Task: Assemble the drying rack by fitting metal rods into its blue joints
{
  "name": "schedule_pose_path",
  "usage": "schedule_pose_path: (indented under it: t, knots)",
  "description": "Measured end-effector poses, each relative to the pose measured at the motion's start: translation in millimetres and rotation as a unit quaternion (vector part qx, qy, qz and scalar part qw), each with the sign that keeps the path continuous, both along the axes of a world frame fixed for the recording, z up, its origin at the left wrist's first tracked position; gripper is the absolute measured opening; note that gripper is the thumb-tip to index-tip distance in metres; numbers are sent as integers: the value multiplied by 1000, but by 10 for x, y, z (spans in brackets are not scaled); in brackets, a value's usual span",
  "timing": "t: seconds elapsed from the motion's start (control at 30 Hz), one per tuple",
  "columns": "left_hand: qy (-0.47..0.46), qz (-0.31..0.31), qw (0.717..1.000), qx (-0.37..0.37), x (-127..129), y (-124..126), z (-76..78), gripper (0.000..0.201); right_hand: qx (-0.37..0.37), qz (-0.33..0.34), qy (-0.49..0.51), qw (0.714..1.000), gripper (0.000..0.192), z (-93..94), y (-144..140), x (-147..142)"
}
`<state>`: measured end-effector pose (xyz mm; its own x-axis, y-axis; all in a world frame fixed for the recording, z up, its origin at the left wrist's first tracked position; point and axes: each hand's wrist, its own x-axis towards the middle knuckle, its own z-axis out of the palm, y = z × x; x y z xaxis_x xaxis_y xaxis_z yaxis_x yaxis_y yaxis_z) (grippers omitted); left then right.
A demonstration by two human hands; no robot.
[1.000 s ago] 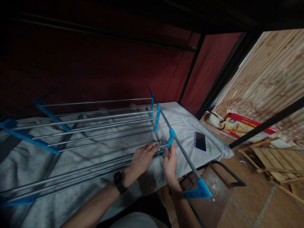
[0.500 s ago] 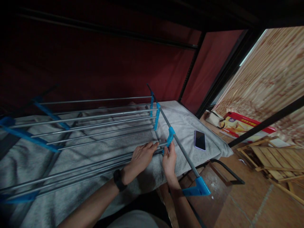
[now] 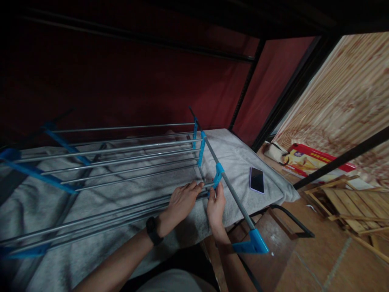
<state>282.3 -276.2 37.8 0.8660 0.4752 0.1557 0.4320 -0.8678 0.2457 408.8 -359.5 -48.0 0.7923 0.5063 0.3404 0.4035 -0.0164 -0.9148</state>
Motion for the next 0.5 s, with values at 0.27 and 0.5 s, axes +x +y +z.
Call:
schedule_pose_path:
  t: [0.27,0.5]
  knots:
    - [-3,-2,1000,4,-1,-10,4,44,-4,-11,8,1000,47,-58,15,-22]
    - [-31,-12,998,55,-3,-12,-1,41,7,7,20,1000,48,27,16,-19]
